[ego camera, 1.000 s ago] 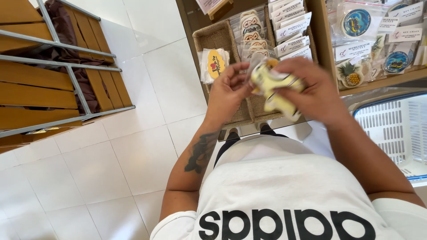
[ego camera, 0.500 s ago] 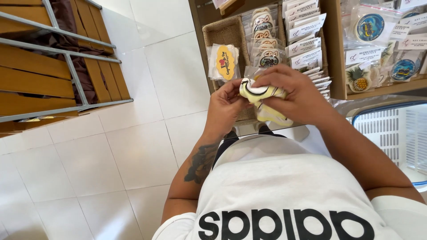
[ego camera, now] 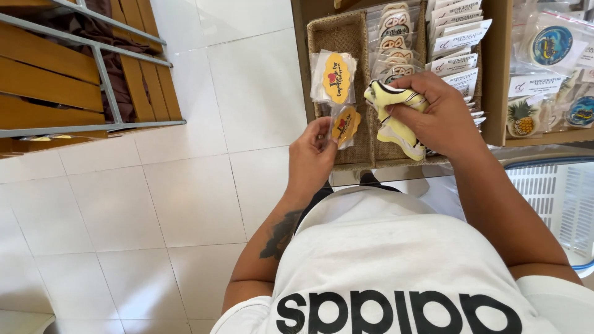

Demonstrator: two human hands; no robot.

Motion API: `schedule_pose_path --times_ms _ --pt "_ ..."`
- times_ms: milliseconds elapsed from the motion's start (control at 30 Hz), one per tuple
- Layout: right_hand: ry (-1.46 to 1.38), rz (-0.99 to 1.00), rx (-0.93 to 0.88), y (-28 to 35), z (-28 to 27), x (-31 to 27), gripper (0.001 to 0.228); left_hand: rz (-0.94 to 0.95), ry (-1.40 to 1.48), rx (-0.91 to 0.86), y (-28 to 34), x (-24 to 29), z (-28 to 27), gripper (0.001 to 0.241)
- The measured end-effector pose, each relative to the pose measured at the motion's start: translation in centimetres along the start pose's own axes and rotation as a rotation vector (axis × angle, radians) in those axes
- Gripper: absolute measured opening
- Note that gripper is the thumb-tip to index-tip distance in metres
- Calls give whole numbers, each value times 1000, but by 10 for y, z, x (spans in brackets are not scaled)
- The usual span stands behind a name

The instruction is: Wiping souvenir magnets and stickers with a cloth in a retail display.

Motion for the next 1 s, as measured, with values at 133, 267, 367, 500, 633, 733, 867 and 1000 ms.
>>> schedule_pose_path --times_ms 133,267,367,500,633,733,867,1000 --pt "1 21 -12 1 3 -4 32 41 -109 -9 1 5 8 37" --pt "13 42 -16 5 -2 -2 32 168 -325 29 3 1 11 38" --pt "14 56 -29 7 -3 1 33 239 -450 41 2 -4 11 41" --pt "20 57 -20 12 -7 6 35 258 -567 55 0 -3 12 37" --pt "24 70 -24 14 -14 5 35 225 -614 24 0 -4 17 39" --pt "29 65 -18 14 -22 6 34 283 -888 67 -1 -8 23 35" --pt "162 116 -77 14 -33 -1 35 404 -861 171 3 3 27 46" --pt "390 198 -205 19 -40 0 34 471 -807 152 3 12 40 41"
Point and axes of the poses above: each hand's wrist, its own y-axis away from the middle knuckle, its own z-axis out of the palm, x = y × z, the point moved 5 cm from there along -y, towards the middle knuckle, and after that the axes turned 1 degree about x, right-handed, at the moved point
